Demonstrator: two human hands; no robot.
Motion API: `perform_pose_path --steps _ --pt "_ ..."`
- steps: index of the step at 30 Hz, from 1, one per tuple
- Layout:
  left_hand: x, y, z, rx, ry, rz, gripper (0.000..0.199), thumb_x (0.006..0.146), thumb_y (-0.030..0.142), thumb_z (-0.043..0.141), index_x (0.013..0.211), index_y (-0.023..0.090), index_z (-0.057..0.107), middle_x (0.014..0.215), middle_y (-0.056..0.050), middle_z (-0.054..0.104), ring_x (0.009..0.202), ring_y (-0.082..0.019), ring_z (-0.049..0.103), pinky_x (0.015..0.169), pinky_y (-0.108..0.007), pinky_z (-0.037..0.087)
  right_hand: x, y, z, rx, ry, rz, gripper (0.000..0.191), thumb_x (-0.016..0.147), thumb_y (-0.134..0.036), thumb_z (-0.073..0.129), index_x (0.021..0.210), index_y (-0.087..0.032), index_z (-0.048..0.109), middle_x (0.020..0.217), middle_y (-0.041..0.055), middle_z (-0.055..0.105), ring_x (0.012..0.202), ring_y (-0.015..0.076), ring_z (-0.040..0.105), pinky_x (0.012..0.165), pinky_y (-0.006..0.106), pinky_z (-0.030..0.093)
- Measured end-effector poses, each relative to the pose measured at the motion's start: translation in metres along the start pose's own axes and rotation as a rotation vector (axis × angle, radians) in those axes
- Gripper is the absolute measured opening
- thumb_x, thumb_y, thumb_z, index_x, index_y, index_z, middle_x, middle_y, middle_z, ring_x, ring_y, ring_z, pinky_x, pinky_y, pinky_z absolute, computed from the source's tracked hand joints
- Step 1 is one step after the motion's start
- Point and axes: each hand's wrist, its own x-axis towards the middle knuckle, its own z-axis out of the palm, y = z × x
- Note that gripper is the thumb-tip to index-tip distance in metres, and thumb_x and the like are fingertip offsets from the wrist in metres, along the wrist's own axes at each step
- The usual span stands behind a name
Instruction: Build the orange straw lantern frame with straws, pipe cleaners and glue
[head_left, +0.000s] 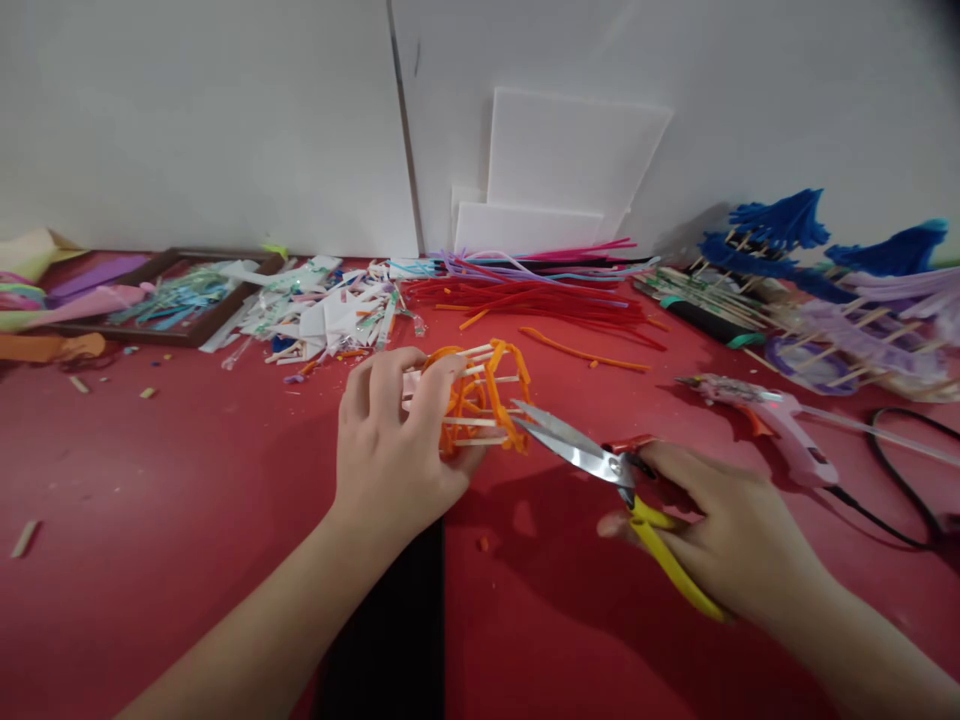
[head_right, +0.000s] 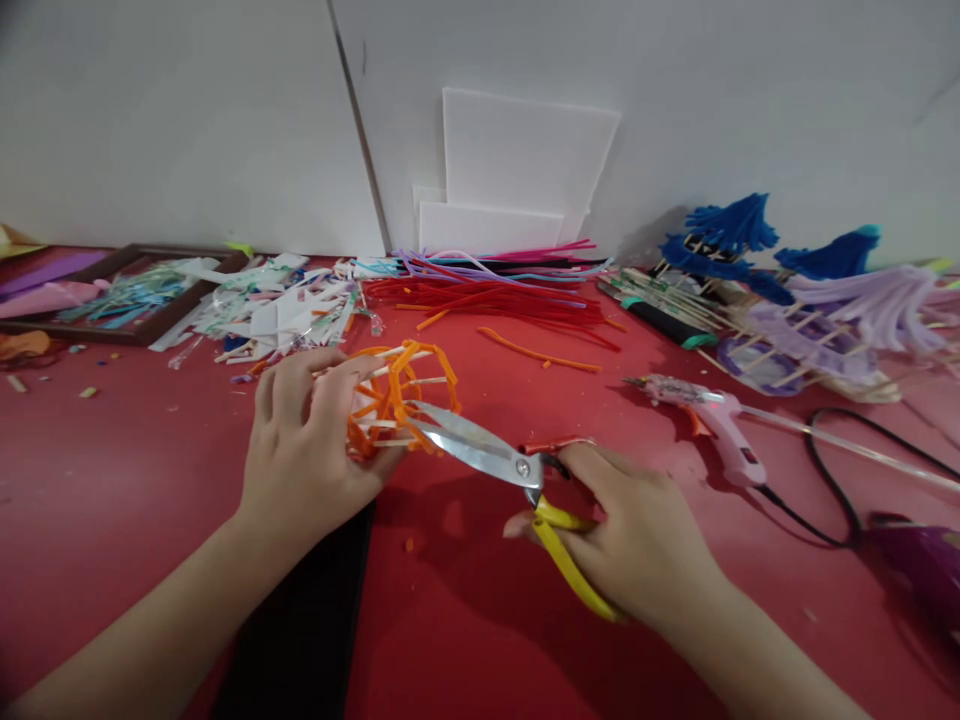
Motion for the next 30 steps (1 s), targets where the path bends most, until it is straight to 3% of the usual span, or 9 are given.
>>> perform_pose_path --steps 6,16,30 --pt "0.000 0.003 -0.003 -0.024 -0.058 0.037 0.051 0.078 0.043 0.063 0.118 0.013 0.053 0.116 -0.020 0.052 0.110 -0.038 0.049 0.098 -0.056 0.040 -0.002 -0.004 0.003 -0.048 0.024 -0.031 0.049 0.081 -0.068 0.055 0.081 -0.020 0.063 0.053 -0.0027 0.053 0.040 0.0127 0.045 0.042 0.025 0.033" --pt "0.000 0.002 -0.004 -0.100 -0.075 0.078 0.058 0.069 0.033 0.064 0.121 0.016 0.046 0.118 -0.018 0.051 0.115 -0.040 0.049 0.102 -0.061 0.036 -0.004 -0.003 0.002 -0.113 0.080 -0.003 0.057 0.077 -0.077 0.052 0.071 -0.020 0.061 0.057 0.0012 0.059 0.047 0.0146 0.053 0.046 0.026 0.036" --pt "0.003 -0.005 0.000 -0.119 -0.073 0.117 0.059 0.080 0.045 0.067 0.128 0.014 0.051 0.125 -0.016 0.062 0.117 -0.035 0.053 0.104 -0.050 0.041 0.004 0.013 -0.003 -0.318 0.184 -0.099 0.050 0.088 -0.066 0.045 0.064 -0.022 0.048 0.053 0.0000 0.054 0.048 0.0150 0.053 0.051 0.027 0.031"
